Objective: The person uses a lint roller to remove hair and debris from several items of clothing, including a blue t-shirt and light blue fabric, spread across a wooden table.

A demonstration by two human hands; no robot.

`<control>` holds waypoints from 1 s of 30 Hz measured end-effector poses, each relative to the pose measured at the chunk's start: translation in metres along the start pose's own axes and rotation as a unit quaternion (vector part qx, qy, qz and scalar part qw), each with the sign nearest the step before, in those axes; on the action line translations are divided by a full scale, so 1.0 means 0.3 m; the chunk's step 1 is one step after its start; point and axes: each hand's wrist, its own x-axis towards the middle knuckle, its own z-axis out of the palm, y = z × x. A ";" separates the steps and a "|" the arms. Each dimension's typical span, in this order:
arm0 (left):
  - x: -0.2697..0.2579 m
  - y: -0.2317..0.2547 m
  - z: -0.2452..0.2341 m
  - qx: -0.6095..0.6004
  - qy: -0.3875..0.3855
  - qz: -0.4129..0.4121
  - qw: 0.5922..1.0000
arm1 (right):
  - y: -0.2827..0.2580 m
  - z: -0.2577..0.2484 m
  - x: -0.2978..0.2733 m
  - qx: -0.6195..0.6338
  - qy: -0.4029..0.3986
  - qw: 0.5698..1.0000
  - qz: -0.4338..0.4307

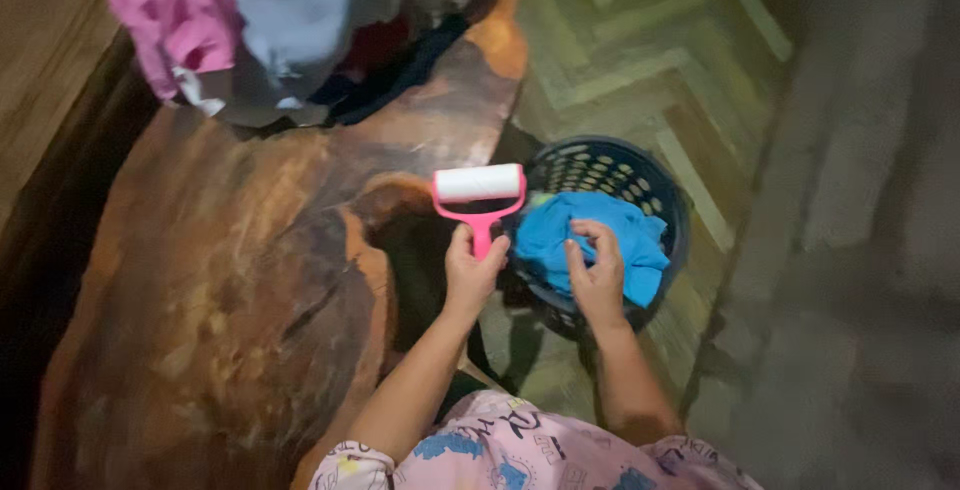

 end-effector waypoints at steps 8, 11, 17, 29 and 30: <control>0.044 0.196 -0.227 -0.125 0.140 0.076 0.979 | -0.169 0.348 0.082 0.119 -0.090 0.989 0.004; 0.071 0.252 -0.324 -0.108 0.187 0.105 0.971 | -0.222 0.490 0.126 0.158 -0.103 0.981 -0.049; 0.151 0.309 -0.504 -0.134 0.234 0.075 0.960 | -0.194 0.850 0.239 0.319 -0.164 0.931 0.065; 0.372 0.241 -0.777 -0.125 0.231 0.019 0.965 | -0.241 1.375 0.653 0.306 -0.064 0.933 0.177; 0.380 0.237 -0.796 -0.137 0.224 0.025 0.965 | -0.244 1.398 0.664 0.288 -0.072 0.935 0.194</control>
